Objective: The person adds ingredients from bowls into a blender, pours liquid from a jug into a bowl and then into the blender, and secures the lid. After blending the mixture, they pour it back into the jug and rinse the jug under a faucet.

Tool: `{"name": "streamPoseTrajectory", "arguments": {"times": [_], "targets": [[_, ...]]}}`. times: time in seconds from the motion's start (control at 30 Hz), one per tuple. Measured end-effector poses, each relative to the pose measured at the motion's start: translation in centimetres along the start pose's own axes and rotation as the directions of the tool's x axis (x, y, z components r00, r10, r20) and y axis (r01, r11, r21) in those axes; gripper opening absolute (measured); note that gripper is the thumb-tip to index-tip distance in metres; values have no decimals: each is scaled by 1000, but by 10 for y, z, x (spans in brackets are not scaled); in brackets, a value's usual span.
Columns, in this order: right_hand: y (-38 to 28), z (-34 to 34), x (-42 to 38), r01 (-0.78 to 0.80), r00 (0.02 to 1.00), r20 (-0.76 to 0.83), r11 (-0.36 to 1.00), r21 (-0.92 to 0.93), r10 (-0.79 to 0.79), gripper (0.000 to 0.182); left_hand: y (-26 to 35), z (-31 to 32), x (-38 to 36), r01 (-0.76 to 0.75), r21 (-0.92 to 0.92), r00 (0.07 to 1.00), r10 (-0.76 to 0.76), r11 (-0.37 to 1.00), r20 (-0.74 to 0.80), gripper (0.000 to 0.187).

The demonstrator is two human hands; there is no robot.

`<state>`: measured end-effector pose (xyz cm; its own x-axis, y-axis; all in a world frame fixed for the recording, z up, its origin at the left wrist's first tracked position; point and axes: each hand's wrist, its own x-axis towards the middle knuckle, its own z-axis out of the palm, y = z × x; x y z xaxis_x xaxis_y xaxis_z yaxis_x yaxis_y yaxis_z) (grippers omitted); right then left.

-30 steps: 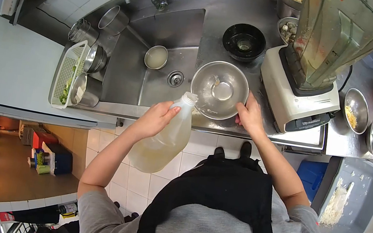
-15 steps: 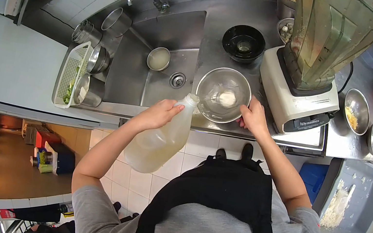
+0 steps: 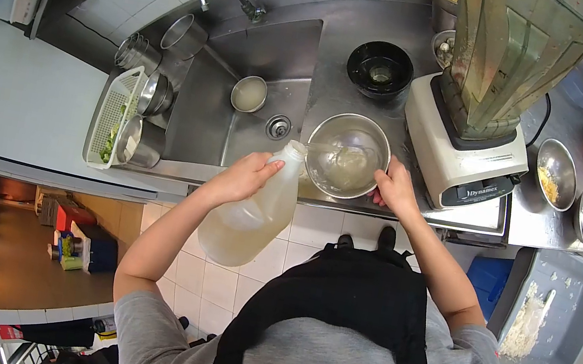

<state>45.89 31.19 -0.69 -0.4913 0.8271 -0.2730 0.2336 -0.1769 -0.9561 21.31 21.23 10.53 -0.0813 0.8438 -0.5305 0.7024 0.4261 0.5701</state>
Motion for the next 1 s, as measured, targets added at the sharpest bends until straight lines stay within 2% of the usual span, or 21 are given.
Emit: {"name": "streamPoseTrajectory", "arguments": {"times": [0.07, 0.1, 0.17, 0.2, 0.27, 0.3, 0.37, 0.4, 0.47, 0.53, 0.6, 0.67, 0.73, 0.8, 0.87, 0.93, 1.0], "targets": [[-1, 2, 3, 17, 1000, 12, 1000, -14, -17, 30, 2, -2, -8, -116, 9, 988, 117, 993, -98, 39], [-3, 1, 3, 19, 1000, 9, 1000, -17, -19, 30, 6, -5, -15, -121, 9, 988, 122, 993, -99, 39], [-8, 0, 5, -8, 1000, 6, 1000, 9, 8, 31, 19, -16, -31, -77, -164, 988, 54, 983, -143, 35], [-12, -2, 4, -5, 1000, -4, 1000, 6, 5, 31, 23, -22, -40, -87, -162, 988, 64, 983, -142, 35], [-22, -7, -3, 11, 1000, 15, 1000, 2, -11, 33, 28, -32, -56, -151, -381, 977, 79, 912, -199, 32], [-27, -9, -10, 10, 1000, -3, 1000, -4, -10, 33, 27, -35, -63, -163, -382, 977, 95, 910, -191, 32], [-38, -9, -28, 5, 1000, -8, 1000, -8, -5, 35, 25, -40, -73, -329, -494, 933, 195, 805, -303, 31], [-40, -11, -38, 4, 1000, -31, 1000, -11, -4, 35, 26, -40, -77, -339, -494, 932, 215, 801, -291, 31], [-45, -17, -61, -13, 999, -44, 999, 43, 15, 36, 27, -39, -81, -470, -510, 871, 287, 720, -398, 33], [-53, -25, -89, 0, 995, -97, 997, 82, 8, 35, 21, -36, -74, -535, -531, 843, 374, 657, -386, 34], [-54, -39, -114, -68, 983, -162, 990, 123, 87, 29, 20, -30, -65, -575, -574, 817, 374, 584, -439, 34], [-56, -65, -140, -179, 961, -201, 981, 81, 192, 38, 17, -23, -53, -586, -600, 810, 400, 545, -429, 34], [-74, -87, -173, -246, 898, -366, 968, 41, 244, 42, 14, -16, -41, -601, -620, 798, 428, 505, -425, 34], [-100, -106, -204, -283, 823, -499, 957, 58, 273, 44, 8, -10, -32, -602, -656, 798, 373, 455, -473, 34], [-113, -135, -223, -291, 766, -599, 957, -3, 232, 44, 4, -8, -27, -618, -688, 780, 402, 380, -479, 34], [-133, -158, -237, -206, 711, -695, 977, -58, 109, 25, 1, -3, -26, -620, -695, 782, 366, 365, -504, 33], [-155, -194, -243, -168, 711, -703, 977, -134, 26, 22, 0, 2, -25, -639, -691, 766, 359, 337, -533, 33]]}}
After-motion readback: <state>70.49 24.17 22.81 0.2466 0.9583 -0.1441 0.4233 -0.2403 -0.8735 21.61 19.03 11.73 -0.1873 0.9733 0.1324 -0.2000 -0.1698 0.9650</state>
